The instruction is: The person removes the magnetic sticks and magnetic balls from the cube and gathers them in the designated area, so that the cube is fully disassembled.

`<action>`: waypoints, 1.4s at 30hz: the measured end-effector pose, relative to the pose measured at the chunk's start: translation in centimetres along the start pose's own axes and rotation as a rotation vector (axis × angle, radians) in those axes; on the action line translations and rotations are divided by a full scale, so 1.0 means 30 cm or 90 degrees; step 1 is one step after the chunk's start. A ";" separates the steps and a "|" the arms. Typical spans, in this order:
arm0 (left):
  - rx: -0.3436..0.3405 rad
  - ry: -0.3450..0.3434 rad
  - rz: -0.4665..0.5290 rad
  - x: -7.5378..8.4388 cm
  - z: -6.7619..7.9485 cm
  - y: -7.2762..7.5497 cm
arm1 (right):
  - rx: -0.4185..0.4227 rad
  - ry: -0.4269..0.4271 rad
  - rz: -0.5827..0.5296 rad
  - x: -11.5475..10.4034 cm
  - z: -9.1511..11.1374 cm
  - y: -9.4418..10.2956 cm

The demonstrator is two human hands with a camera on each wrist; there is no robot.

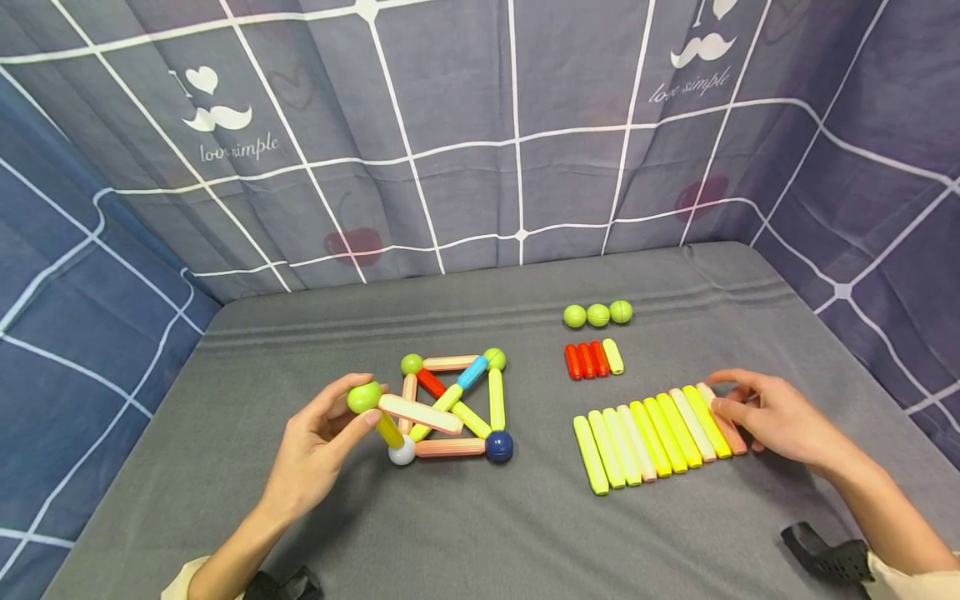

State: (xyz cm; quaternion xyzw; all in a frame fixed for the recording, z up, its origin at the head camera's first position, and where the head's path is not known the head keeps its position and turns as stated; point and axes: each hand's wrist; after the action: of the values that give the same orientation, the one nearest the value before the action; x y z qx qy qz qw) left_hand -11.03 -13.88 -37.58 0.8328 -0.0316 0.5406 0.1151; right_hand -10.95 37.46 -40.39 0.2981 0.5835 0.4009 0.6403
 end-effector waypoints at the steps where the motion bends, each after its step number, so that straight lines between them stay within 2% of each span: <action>1: 0.000 0.000 0.000 0.000 0.000 0.000 | 0.011 -0.001 0.008 -0.005 0.002 0.001; 6: 0.001 -0.003 0.000 -0.002 0.002 0.000 | 0.071 0.014 0.016 -0.063 0.013 0.004; 9: 0.002 -0.007 -0.002 -0.002 0.002 0.000 | 0.103 0.061 -0.012 -0.124 0.020 -0.002; 12: 0.002 -0.007 0.001 -0.002 0.001 -0.002 | 0.122 0.130 -0.035 -0.199 0.025 -0.015; 17: 0.004 -0.003 -0.001 -0.002 0.000 -0.004 | 0.130 0.232 -0.067 -0.367 0.023 -0.058; 20: 0.003 -0.007 -0.001 -0.002 -0.001 -0.005 | 0.089 0.273 -0.120 -0.476 0.017 -0.090; 26: 0.002 -0.012 0.001 -0.002 0.000 -0.005 | -0.087 0.300 -0.276 -0.675 -0.015 -0.154; 29: 0.002 -0.016 0.004 -0.003 0.001 -0.005 | -0.143 0.318 -0.310 -0.767 -0.034 -0.182; 34: -0.005 -0.024 0.010 -0.005 0.001 -0.006 | -0.149 0.338 -0.263 -0.856 -0.057 -0.209; 38: -0.010 -0.018 0.005 -0.006 0.001 -0.003 | -0.152 0.359 -0.226 -0.872 -0.075 -0.227; 42: -0.018 -0.013 -0.010 -0.005 0.001 -0.002 | -0.129 0.397 -0.196 -0.867 -0.085 -0.243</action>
State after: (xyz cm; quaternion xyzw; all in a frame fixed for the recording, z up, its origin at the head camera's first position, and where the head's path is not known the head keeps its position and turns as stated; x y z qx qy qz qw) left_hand -11.05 -13.84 -37.74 0.8366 -0.0339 0.5310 0.1303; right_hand -12.20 11.18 -33.73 0.0052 0.7461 0.4273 0.5105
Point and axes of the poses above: each hand's wrist, its own z-axis away from the middle knuckle, its own y-axis out of the back of the hand, x = y × z, and after that the axes turned 9 degrees about z, right-handed
